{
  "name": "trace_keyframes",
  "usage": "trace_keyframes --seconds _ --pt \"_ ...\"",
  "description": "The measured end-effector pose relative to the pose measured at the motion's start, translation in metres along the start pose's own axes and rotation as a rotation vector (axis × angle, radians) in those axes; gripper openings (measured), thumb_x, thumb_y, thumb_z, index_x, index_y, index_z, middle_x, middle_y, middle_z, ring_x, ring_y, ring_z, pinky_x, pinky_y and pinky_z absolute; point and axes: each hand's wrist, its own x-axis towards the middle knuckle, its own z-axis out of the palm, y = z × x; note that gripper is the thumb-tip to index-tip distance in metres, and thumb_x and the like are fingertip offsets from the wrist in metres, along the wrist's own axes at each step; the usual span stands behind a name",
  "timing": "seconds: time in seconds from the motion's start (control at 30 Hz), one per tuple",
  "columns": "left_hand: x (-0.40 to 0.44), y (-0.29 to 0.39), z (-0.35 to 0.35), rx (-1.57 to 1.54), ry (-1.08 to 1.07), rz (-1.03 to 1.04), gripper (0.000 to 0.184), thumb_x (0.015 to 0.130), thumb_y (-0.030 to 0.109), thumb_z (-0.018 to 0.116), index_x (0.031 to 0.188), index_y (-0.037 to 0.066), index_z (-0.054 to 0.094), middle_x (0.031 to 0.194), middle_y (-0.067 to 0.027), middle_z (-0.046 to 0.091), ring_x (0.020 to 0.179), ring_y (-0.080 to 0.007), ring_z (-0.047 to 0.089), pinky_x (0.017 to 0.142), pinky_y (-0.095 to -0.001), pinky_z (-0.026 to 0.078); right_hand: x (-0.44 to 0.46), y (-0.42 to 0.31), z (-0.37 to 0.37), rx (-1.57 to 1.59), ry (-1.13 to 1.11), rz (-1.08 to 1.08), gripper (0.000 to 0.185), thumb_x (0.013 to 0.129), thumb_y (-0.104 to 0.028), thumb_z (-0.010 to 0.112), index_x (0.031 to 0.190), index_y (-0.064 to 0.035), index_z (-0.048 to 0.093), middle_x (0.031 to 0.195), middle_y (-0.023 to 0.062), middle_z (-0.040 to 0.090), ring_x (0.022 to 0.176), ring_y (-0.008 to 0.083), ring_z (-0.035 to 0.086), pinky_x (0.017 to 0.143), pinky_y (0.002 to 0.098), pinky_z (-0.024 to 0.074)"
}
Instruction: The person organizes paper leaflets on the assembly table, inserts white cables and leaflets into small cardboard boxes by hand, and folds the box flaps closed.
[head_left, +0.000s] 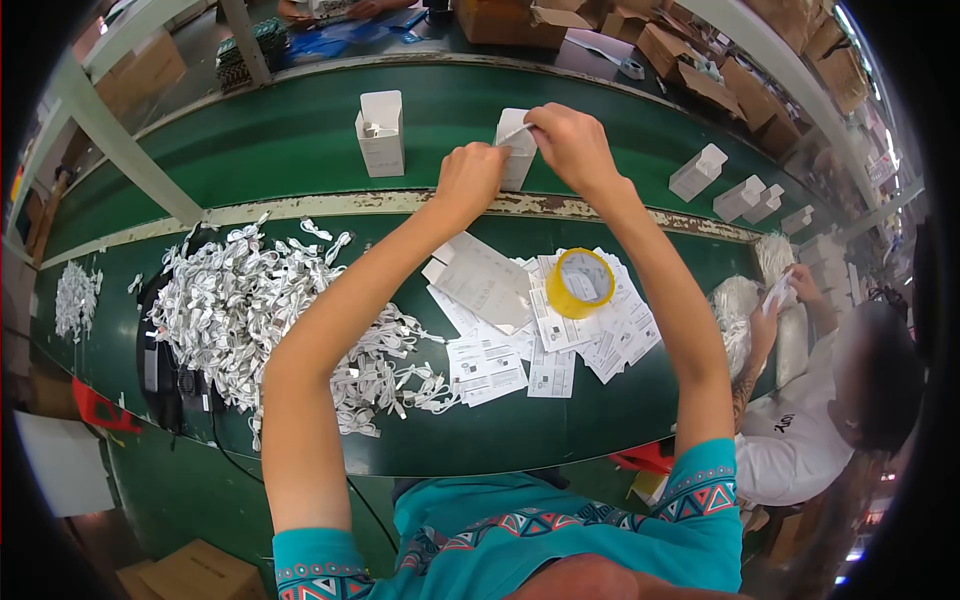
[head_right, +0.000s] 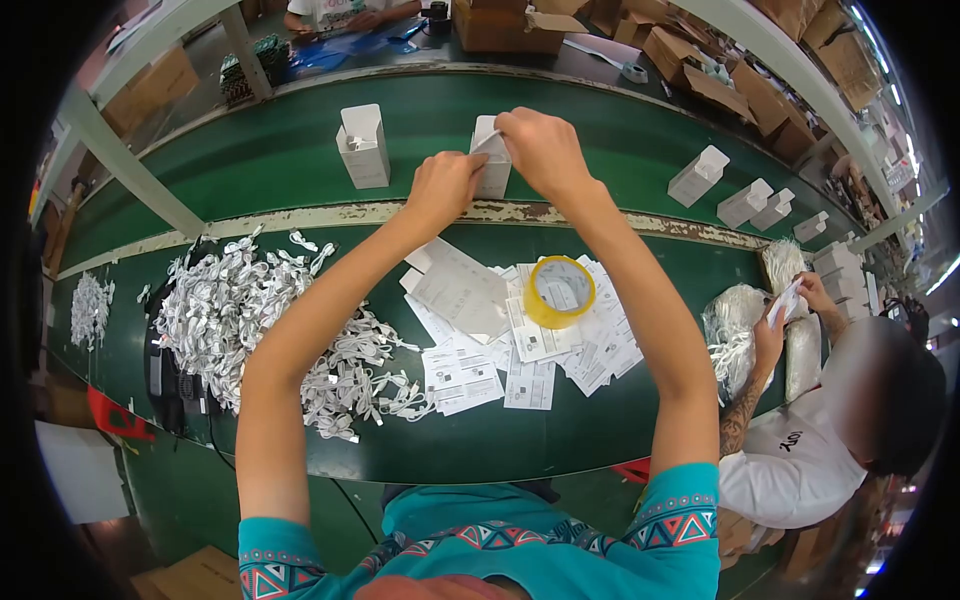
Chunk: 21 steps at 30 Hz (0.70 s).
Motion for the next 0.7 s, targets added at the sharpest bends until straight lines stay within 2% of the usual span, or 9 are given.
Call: trace_keyframes --seconds 0.07,0.1,0.17,0.4,0.47,0.5,0.57,0.6,0.7 --pt "-0.002 -0.005 -0.004 0.0 0.001 -0.007 0.021 0.09 0.011 0.068 0.108 0.006 0.076 0.084 -0.0213 0.071 0.079 -0.0411 0.069 0.071 -0.0505 0.056 0.005 -0.01 0.004 -0.336 -0.124 -0.01 0.008 0.078 -0.003 0.071 0.086 -0.003 0.072 0.087 0.0163 0.071 0.077 0.0363 0.07 0.065 0.0435 0.0565" --pt "-0.004 -0.008 -0.007 0.002 0.001 -0.016 0.02 0.089 0.012 0.068 0.107 0.006 0.077 0.084 -0.0208 0.07 0.078 -0.0411 0.069 0.07 -0.0507 0.056 0.006 -0.012 0.009 -0.33 -0.125 -0.013 0.008 0.078 -0.003 0.071 0.086 -0.003 0.072 0.087 0.0163 0.071 0.077 0.0363 0.07 0.065 0.0435 0.0565" --pt "-0.008 -0.012 -0.01 -0.01 0.012 -0.004 0.021 0.089 0.012 0.068 0.107 0.007 0.077 0.083 -0.0203 0.07 0.078 -0.0408 0.069 0.07 -0.0504 0.056 0.009 -0.015 0.018 -0.445 -0.325 -0.059 0.007 0.076 -0.002 0.069 0.082 -0.0055 0.072 0.086 0.0151 0.071 0.079 0.0353 0.071 0.065 0.0437 0.0566" --pt "-0.013 -0.025 -0.01 0.018 -0.031 0.009 0.023 0.087 0.009 0.069 0.108 0.01 0.078 0.081 -0.0193 0.069 0.076 -0.0404 0.068 0.069 -0.05 0.056 0.027 -0.03 0.041 -0.354 -0.511 -0.051 0.013 0.075 -0.004 0.071 0.087 -0.0056 0.075 0.09 0.0172 0.073 0.083 0.0363 0.073 0.071 0.0438 0.0589" --pt "-0.017 -0.023 -0.015 0.018 -0.028 0.003 0.024 0.087 0.008 0.068 0.108 0.011 0.077 0.082 -0.0192 0.069 0.076 -0.0404 0.068 0.069 -0.0502 0.056 0.037 -0.039 0.04 -0.327 -0.551 0.206 0.013 0.08 -0.006 0.071 0.091 -0.0058 0.076 0.095 0.0184 0.074 0.091 0.0371 0.073 0.077 0.0445 0.06" --pt "-0.02 -0.023 -0.018 0.019 -0.024 -0.003 0.024 0.087 0.007 0.067 0.109 0.011 0.077 0.082 -0.019 0.069 0.076 -0.0405 0.068 0.069 -0.0504 0.055 0.04 -0.043 0.038 -0.326 -0.549 0.203 0.013 0.08 -0.006 0.071 0.091 -0.0058 0.076 0.095 0.0184 0.074 0.091 0.0371 0.073 0.077 0.0445 0.06" --pt "-0.025 -0.023 -0.024 0.022 -0.021 0.011 0.023 0.086 0.007 0.066 0.106 0.01 0.077 0.083 -0.0193 0.07 0.077 -0.0405 0.069 0.069 -0.0504 0.056 0.043 -0.051 0.04 -0.255 -0.654 0.394 0.013 0.085 -0.008 0.068 0.096 -0.006 0.076 0.1 0.0195 0.074 0.098 0.0376 0.073 0.081 0.0455 0.0603" --pt "-0.027 -0.023 -0.026 0.019 -0.024 0.031 0.022 0.086 0.006 0.064 0.104 0.01 0.077 0.084 -0.0196 0.071 0.078 -0.0405 0.07 0.068 -0.0503 0.057 0.041 -0.054 0.045 -0.25 -0.654 0.393 0.013 0.085 -0.008 0.068 0.096 -0.006 0.076 0.1 0.0195 0.074 0.098 0.0376 0.073 0.081 0.0455 0.0603" --pt "-0.029 -0.032 -0.022 0.052 -0.033 0.012 0.021 0.087 0.008 0.064 0.104 0.011 0.076 0.085 -0.0184 0.071 0.078 -0.04 0.071 0.068 -0.0501 0.057 0.038 -0.053 0.056 -0.325 -0.83 0.366 0.025 0.088 -0.01 0.066 0.112 -0.0103 0.075 0.111 0.0208 0.073 0.1 0.0381 0.073 0.084 0.049 0.0597"
